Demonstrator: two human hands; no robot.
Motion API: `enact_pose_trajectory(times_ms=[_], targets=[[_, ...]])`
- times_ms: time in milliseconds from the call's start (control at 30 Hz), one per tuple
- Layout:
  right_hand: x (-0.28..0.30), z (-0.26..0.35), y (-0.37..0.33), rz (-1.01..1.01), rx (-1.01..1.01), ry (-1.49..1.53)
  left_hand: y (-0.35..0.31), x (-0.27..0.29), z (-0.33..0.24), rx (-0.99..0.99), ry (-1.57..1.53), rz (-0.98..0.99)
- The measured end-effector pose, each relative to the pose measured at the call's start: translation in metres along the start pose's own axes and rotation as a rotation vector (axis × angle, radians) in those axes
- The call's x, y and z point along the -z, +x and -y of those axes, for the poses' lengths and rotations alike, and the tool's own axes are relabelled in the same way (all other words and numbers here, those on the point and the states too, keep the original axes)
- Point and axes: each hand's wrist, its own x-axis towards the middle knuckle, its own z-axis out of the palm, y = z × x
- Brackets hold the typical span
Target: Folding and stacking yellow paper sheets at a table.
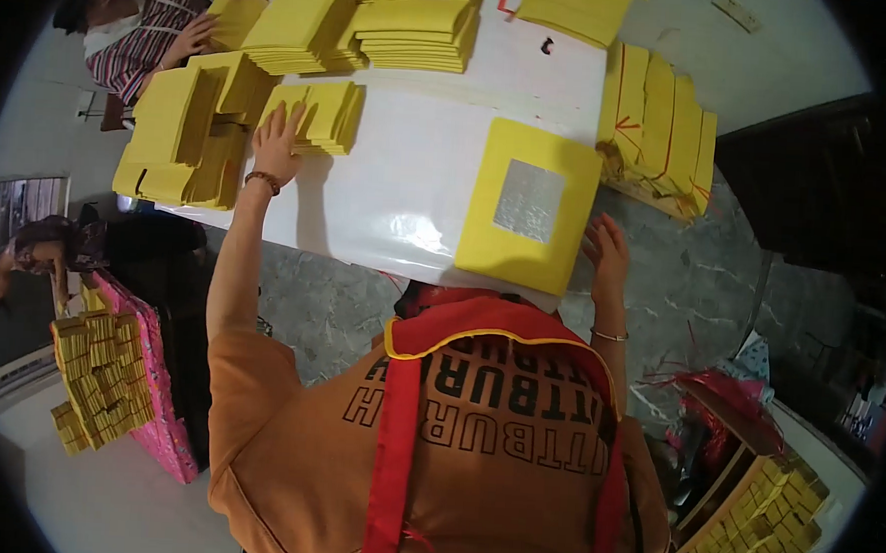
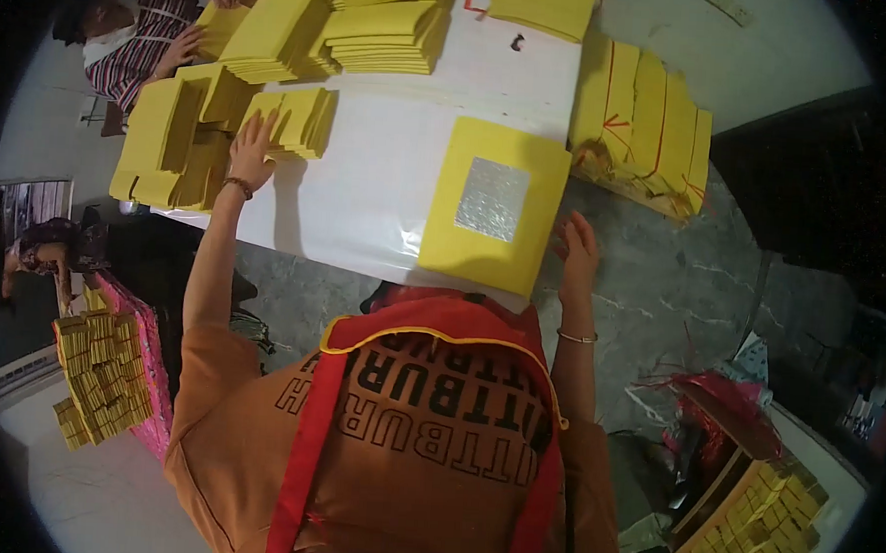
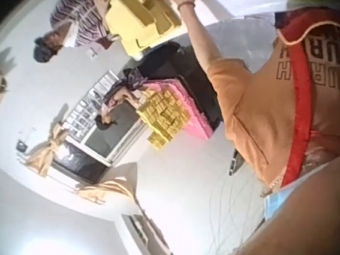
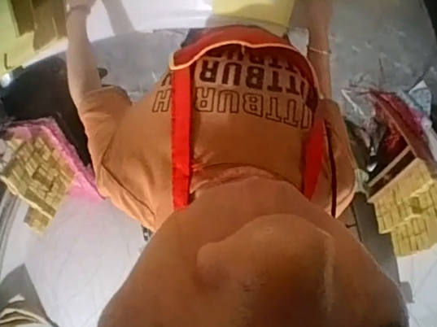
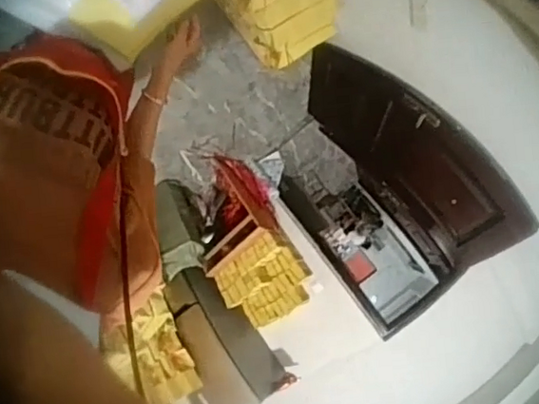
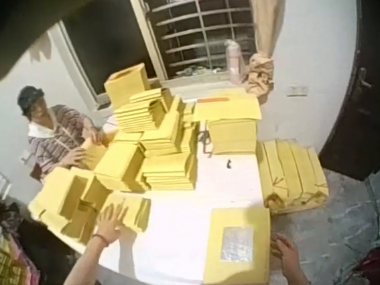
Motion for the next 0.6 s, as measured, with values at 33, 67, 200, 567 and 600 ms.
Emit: enact_pose_trajectory(times_ms=[33, 67, 200, 567, 600], targets=[[0.001, 0.002, -0.001, 0.02, -0.025, -0.008, -0.002, 0.003, -0.011, 0.029, -0.158, -0.109], [0.0, 0.004, -0.002, 0.043, -0.05, -0.014, -0.007, 0.006, -0.022, 0.061, -0.314, -0.216], [-0.009, 0.009, -0.004, 0.137, -0.049, 0.045, -0.03, -0.012, -0.137, 0.264, -1.245, -0.063], [-0.05, 0.011, 0.006, 0.303, 0.209, 0.084, -0.003, -0.03, -0.291, 0.338, -1.359, -0.042], [-0.048, 0.008, 0.007, 0.312, 0.211, 0.083, -0.006, -0.039, -0.291, 0.271, -1.266, -0.138]])
